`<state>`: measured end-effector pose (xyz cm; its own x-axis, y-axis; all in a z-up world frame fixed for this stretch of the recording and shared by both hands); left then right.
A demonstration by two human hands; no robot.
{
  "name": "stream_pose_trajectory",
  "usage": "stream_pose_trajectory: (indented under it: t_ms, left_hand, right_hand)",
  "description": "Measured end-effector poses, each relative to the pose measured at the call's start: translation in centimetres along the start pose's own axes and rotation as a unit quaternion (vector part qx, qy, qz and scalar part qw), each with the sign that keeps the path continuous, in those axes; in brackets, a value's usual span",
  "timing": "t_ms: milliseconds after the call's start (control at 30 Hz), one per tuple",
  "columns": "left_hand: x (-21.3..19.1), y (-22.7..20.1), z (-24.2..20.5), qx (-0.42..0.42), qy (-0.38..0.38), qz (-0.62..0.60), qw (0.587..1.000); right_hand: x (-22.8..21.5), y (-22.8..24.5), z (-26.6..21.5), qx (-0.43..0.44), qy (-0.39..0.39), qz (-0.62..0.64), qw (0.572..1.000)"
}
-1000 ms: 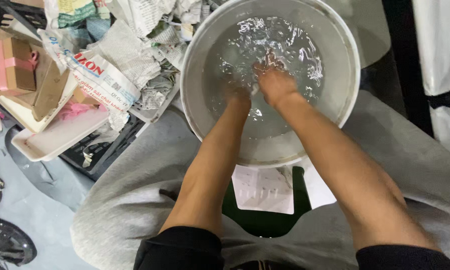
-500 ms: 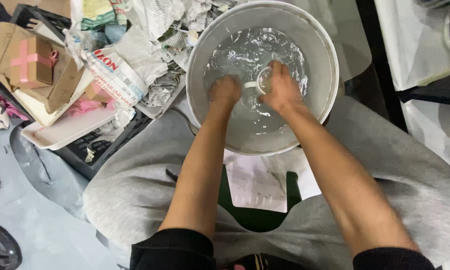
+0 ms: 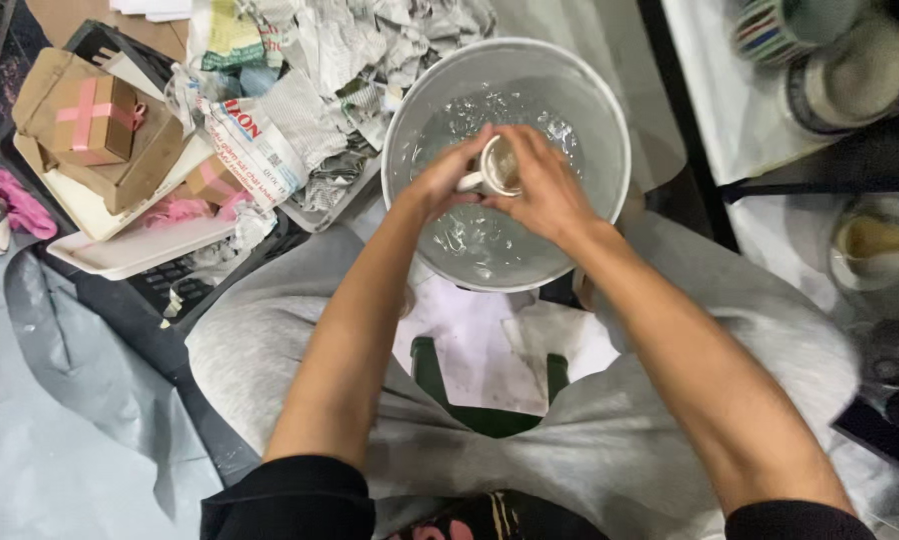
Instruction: The person washes multiple ceramic cups and mugs by hand in a bucket of water. They scrub the interior and exterior of each item, rinse them, and place them on a nearby shelf.
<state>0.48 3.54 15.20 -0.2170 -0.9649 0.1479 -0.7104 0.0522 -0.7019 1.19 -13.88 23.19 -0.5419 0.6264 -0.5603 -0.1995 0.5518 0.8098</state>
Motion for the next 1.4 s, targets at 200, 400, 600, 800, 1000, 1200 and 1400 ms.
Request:
stream_pose_trajectory:
  t_ms: [200, 400, 600, 800, 1000, 1200, 1400]
  left_hand:
    - [0.5, -1.2, -4.4, 0.049, -0.003, -0.047, 0.998]
    - [1.4, -3.0, -8.1, 0.040, -0.017, -0.062, 0.997]
    - [1.5, -2.6, -9.4, -0.008, -0.090, -0.179, 0.980]
    - [3.2, -0.5, -5.0, 0.058, -0.159, -0.183, 0.968]
    - [3.9, 3.0, -0.7, 0.087, -0.177, -0.046, 0.979]
    - [4.5, 1.7, -1.2, -0.017, -0.152, 0.028, 0.988]
    - [6.2, -2.2, -3.4, 0.078, -0.211, 0.128, 0.966]
  right_hand:
    - [-1.1, 3.7, -1.4, -0.012, 0.061, -0.032, 0.998]
    - [-2.9, 6.5, -2.8, -0.078, 0.070, -0.003, 0.994]
    - [-3.5, 6.8, -3.8, -0.036, 0.010, 0.075, 0.996]
    - [-0.1, 4.8, -2.4, 0.261, -0.007, 0.382, 0.887]
    - [0.5, 1.9, -2.0, 0.360, -0.067, 0.543, 0.756]
    - [-0.7, -0.1, -1.5, 0.363, -0.085, 0.566, 0.735]
    - [-1.0, -1.5, -1.1, 0.319, -0.165, 0.625, 0.693]
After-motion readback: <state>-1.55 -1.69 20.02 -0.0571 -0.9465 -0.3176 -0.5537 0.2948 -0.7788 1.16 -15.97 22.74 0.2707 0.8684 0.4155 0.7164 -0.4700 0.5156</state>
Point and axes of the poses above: each hand's wrist, its own z-axis towards the middle knuckle, its own x-axis out of the palm, y = z × x, the point moved 1 cm from there along z, towards the middle knuckle, and after that the axes turned 14 degrees about z, right-handed, at the moved point
